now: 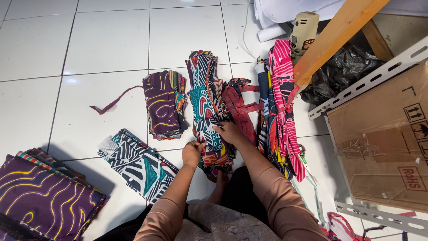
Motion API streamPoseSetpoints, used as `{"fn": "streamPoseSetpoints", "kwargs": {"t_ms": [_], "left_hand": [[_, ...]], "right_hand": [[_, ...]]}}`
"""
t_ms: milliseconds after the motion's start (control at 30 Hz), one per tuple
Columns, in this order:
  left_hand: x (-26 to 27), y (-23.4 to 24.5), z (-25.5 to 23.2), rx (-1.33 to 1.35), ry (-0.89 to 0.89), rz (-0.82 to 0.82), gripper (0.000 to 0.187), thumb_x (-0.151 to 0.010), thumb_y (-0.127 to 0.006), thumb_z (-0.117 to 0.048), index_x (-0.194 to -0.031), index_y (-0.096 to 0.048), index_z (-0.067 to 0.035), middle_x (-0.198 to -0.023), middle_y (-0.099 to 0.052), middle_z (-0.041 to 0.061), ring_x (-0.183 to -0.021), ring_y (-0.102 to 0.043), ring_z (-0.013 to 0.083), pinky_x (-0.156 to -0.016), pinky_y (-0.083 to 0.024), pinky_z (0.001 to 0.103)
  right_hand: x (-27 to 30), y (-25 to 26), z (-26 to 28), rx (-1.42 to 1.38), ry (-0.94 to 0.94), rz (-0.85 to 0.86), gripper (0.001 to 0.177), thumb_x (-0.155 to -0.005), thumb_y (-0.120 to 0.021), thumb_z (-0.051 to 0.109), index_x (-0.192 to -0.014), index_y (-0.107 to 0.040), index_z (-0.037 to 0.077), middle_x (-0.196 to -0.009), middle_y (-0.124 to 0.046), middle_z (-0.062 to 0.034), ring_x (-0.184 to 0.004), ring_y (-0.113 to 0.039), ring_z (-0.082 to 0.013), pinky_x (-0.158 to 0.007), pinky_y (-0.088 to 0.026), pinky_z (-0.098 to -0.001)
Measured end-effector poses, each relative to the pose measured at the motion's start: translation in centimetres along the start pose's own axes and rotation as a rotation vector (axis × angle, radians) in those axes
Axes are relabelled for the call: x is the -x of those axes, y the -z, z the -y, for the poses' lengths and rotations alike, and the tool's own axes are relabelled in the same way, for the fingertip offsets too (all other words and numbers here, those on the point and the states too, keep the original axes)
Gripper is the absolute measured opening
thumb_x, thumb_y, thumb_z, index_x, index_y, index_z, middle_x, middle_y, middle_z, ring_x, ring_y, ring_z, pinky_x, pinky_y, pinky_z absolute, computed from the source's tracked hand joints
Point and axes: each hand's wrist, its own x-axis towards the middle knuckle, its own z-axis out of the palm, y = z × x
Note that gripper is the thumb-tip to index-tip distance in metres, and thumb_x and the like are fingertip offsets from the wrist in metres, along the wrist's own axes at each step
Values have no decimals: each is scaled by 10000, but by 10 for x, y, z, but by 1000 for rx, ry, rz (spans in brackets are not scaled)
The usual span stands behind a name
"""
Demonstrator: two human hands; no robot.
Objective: The person sits on the floor and folds multiple pieces of patterned fabric into neat stacks. They handle the fabric by hand, aligning edges and smoothing the material before placing each folded piece onto a growing pile.
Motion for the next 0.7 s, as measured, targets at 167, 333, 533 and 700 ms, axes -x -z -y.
{"fn": "streamPoseSetpoints", "kwargs": {"t_ms": [167,333,533,700], "left_hand": [[24,-12,-1,-255,-600,-123,359,-815,-810,-342,-997,-677,-63,-1040,-624,137,-983,-627,347,-876,-504,424],[29,-36,-3,-410,-778,-87,405,-768,-773,-335,-1027,-659,-47,-1010,-625,134,-962,-624,359,-825,-497,458],[14,-42,2,-350,-765,-149,127,-957,-608,-204,-1005,-648,-93,-967,-675,103,-926,-675,320,-788,-541,433],[14,-13,-20,-152,-673,-219,119,-983,-588,-112,-1070,-653,-63,-984,-695,147,-897,-666,370,-780,-533,468]], "right_hand": [[1,1,3,-61,-33,32,390,-934,-648,415,-1093,-764,78,-856,-773,-160,-782,-763,-282,-743,-570,-396],[-3,-7,-9,-47,87,-31,371,-920,-684,387,-1052,-768,51,-851,-756,-178,-799,-747,-310,-743,-559,-409],[-8,-8,-21,11,94,-11,373,-927,-683,395,-1010,-754,38,-844,-738,-204,-804,-737,-336,-754,-554,-426],[-12,-8,-35,25,169,74,286,-866,-673,230,-1073,-741,45,-912,-747,-191,-842,-733,-344,-777,-560,-423]]}}
